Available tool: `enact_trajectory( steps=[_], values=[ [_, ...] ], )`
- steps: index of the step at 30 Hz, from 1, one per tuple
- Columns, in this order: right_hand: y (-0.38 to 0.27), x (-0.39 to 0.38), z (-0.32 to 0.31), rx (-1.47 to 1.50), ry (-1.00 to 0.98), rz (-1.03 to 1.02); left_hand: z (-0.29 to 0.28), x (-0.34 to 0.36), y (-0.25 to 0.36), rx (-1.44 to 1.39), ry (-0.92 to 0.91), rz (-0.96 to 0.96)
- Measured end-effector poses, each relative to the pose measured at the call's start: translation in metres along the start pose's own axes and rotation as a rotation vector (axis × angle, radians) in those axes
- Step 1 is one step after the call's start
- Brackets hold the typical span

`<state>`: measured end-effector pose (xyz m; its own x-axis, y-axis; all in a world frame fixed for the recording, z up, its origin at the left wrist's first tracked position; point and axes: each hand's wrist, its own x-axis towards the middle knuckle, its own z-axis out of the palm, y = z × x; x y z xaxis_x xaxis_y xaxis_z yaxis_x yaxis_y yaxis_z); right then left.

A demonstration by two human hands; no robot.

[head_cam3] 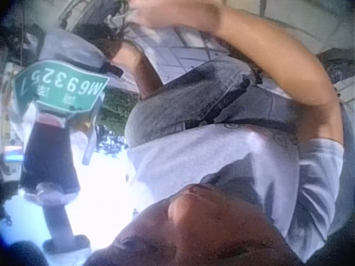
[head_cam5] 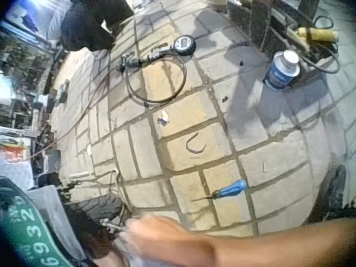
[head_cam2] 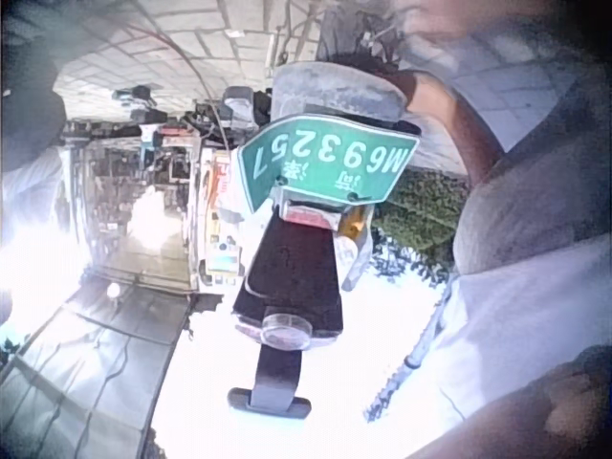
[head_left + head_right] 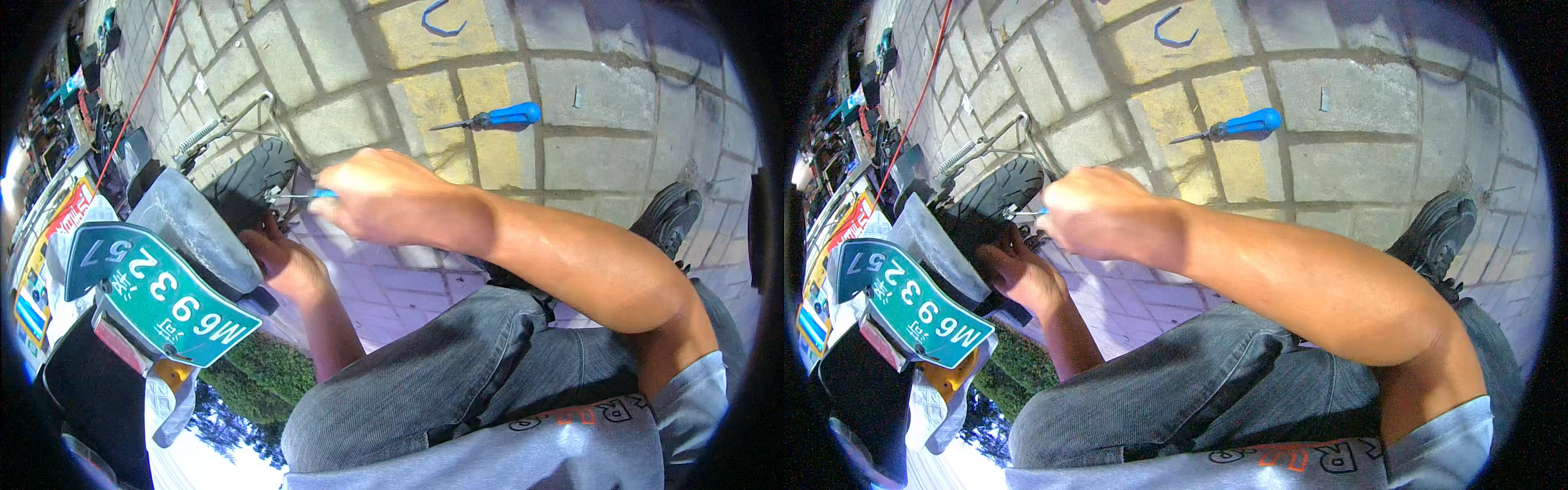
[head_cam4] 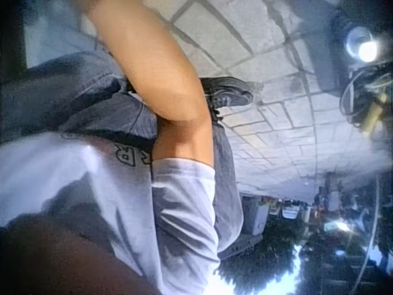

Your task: The person sits on the ground and uses a screwdriver to remove a small metal object from a scooter tire. They then use a can of lubricant and a metal tool to clean and adjust the tire valve area before reinserting the screwdriver to finish the repair.

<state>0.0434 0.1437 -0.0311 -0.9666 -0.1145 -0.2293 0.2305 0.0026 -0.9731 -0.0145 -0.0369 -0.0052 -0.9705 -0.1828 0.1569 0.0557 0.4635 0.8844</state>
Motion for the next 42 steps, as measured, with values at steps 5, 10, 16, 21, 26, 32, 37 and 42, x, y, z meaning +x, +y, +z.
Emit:
enact_trajectory(
  steps=[5, 10, 16, 21, 26, 32, 37, 42],
  values=[
    [0.023, -0.029, 0.005, 0.065, 0.201, -0.154, 0.001, -0.001, 0.005, 0.136, -0.085, 0.063],
    [0.026, -0.032, 0.007, 0.184, 0.204, -0.145, 0.001, 0.001, 0.004, 0.074, -0.082, 0.068],
    [0.029, -0.025, -0.002, 0.409, -0.039, 0.006, 0.002, -0.002, 0.008, 0.200, -0.113, 0.132],
    [0.019, -0.037, 0.002, 0.016, 0.196, -0.116, -0.007, 0.000, 0.002, 0.339, -0.141, 0.186],
    [0.019, -0.041, 0.007, -0.007, 0.243, -0.102, -0.002, -0.003, 0.003, 0.253, -0.113, 0.164],
    [0.019, -0.034, -0.007, 0.313, 0.044, 0.006, -0.016, 0.003, -0.003, 0.475, -0.186, 0.278],
    [0.014, -0.042, -0.002, -0.083, 0.180, -0.065, -0.019, 0.004, -0.002, 0.552, -0.208, 0.264],
    [0.016, -0.041, -0.004, 0.122, 0.171, -0.075, -0.011, 0.003, -0.002, 0.338, -0.156, 0.229]
  ],
)
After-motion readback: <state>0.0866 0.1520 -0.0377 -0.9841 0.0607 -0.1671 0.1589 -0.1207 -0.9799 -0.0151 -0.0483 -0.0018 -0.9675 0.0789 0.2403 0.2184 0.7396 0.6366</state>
